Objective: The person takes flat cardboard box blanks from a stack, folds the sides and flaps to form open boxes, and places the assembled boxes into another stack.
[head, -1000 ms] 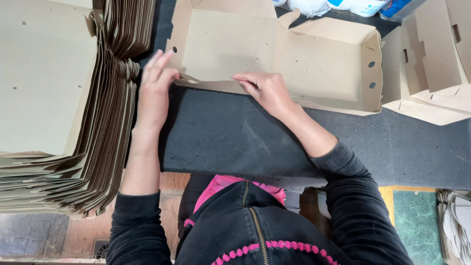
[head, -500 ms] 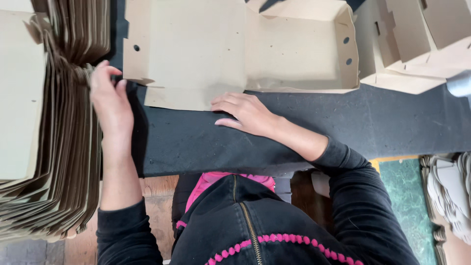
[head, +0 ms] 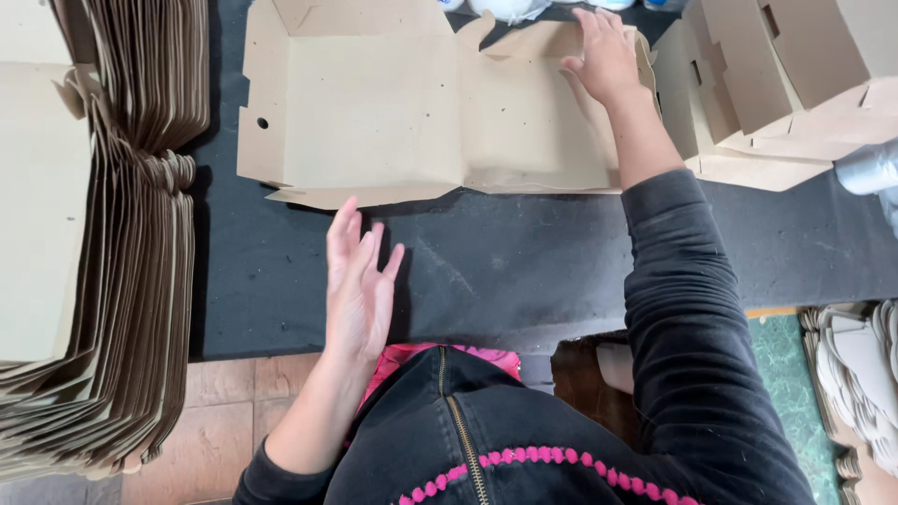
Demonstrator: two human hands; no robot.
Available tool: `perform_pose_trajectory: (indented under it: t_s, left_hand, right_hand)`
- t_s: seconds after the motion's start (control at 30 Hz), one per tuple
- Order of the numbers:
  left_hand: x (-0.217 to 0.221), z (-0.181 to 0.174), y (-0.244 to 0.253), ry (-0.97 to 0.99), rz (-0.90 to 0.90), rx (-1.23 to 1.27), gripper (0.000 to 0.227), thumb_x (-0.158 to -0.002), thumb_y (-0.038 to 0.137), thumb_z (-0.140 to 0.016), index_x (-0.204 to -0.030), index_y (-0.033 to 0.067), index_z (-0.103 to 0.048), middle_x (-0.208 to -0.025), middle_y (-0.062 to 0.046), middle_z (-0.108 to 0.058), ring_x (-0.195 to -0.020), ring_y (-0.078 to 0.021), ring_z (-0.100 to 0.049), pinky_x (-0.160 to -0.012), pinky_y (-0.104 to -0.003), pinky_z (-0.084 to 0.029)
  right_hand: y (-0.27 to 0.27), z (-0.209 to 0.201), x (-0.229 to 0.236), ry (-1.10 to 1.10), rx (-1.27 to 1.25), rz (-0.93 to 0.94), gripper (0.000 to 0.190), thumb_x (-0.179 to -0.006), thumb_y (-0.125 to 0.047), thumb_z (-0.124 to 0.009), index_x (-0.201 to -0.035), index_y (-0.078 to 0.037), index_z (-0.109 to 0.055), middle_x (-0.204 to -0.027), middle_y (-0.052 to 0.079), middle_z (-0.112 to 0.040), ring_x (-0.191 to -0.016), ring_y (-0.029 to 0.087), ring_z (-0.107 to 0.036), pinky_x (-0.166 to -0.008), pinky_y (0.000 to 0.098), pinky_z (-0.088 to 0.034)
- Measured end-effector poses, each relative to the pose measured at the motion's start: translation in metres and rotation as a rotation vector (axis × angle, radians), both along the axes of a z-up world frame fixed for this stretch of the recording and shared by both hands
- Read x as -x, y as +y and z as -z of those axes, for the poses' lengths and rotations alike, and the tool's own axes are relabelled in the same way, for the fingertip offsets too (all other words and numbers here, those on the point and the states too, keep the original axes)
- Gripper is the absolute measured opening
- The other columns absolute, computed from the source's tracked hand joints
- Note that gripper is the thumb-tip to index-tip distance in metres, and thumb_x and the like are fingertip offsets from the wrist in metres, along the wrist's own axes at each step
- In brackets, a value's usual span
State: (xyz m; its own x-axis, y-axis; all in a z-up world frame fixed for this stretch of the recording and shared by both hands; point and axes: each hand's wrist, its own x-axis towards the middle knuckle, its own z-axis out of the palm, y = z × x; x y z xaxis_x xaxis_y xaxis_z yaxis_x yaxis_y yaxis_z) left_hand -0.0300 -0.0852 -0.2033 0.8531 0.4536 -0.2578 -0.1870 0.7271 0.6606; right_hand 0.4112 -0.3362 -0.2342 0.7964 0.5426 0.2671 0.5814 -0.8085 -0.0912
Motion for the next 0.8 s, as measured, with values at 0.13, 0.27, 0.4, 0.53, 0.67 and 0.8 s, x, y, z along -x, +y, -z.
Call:
perform_pose_trajectory:
  t_s: [0.13, 0.27, 0.4, 0.53, 0.67, 0.8]
  left_hand:
    - [-0.028, 0.005, 0.005, 0.105, 0.039, 0.119, 0.073, -0.088, 0.020, -0.066, -0.157, 0.0266, -0.041, -0.158, 0.007, -0.032, -0.128, -0.0130, -0.047, -0.120, -0.045, -0.037]
    - [-0.034, 0.046, 0.010, 0.010, -0.060, 0.275, 0.075, -0.090, 0.008, -0.070, -0.157, -0.0018, -0.038, -0.097, -0.008, -0.063, -0.113, -0.0185, -0.059, -0.117, -0.055, -0.044]
    - [-0.012, 0.011, 0.008, 0.015, 0.070, 0.114, 0.073, -0.093, 0.015, -0.061, -0.157, -0.0007, -0.031, -0.169, -0.011, -0.027, -0.148, -0.0238, -0.034, -0.119, -0.051, -0.040]
    - [0.016, -0.022, 0.018, -0.094, 0.186, 0.109, 0.077, -0.091, 0.016, -0.069, -0.158, -0.0010, -0.036, -0.108, -0.004, -0.061, -0.126, -0.0200, -0.053, -0.116, -0.054, -0.045]
    - [0.028, -0.071, 0.056, -0.078, 0.142, -0.001, 0.085, -0.082, 0.021, -0.072, -0.156, -0.0022, -0.035, -0.160, -0.012, -0.038, -0.143, -0.0310, -0.040, -0.112, -0.054, -0.047]
    - [0.024, -0.118, 0.131, -0.060, -0.002, -0.245, 0.057, -0.084, 0.027, -0.071, -0.134, 0.0061, -0.053, -0.142, -0.007, -0.050, -0.126, -0.0264, -0.046, -0.100, -0.043, -0.055]
  right_hand:
    - [-0.008, 0.003, -0.026, -0.048, 0.061, -0.029, 0.031, -0.098, -0.023, -0.080, -0.127, -0.013, -0.071, -0.120, 0.013, -0.073, -0.114, 0.038, -0.053, -0.087, 0.0506, -0.038]
    - [-0.030, 0.001, -0.031, -0.064, 0.096, -0.035, 0.015, -0.095, -0.015, -0.065, -0.105, -0.022, -0.075, -0.109, 0.014, -0.074, -0.098, 0.042, -0.066, -0.081, 0.0545, -0.049]
    - [-0.047, -0.038, -0.004, 0.115, 0.278, 0.138, 0.013, -0.108, -0.027, -0.058, -0.114, -0.023, -0.068, -0.108, 0.016, -0.076, -0.099, 0.045, -0.068, -0.079, 0.0558, -0.047]
    - [-0.082, -0.081, 0.028, 0.317, -0.024, -0.019, 0.009, -0.118, -0.016, -0.060, -0.118, -0.008, -0.065, -0.112, 0.018, -0.071, -0.104, 0.037, -0.061, -0.085, 0.0478, -0.044]
    - [-0.080, -0.105, 0.039, 0.339, -0.160, -0.102, 0.007, -0.124, -0.015, -0.062, -0.123, -0.008, -0.059, -0.111, 0.009, -0.067, -0.101, 0.024, -0.058, -0.089, 0.0399, -0.040]
    - [-0.040, -0.127, 0.062, 0.463, -0.163, -0.220, 0.012, -0.126, -0.021, -0.056, -0.132, -0.014, -0.049, -0.112, 0.007, -0.070, -0.092, 0.022, -0.057, -0.078, 0.0375, -0.040]
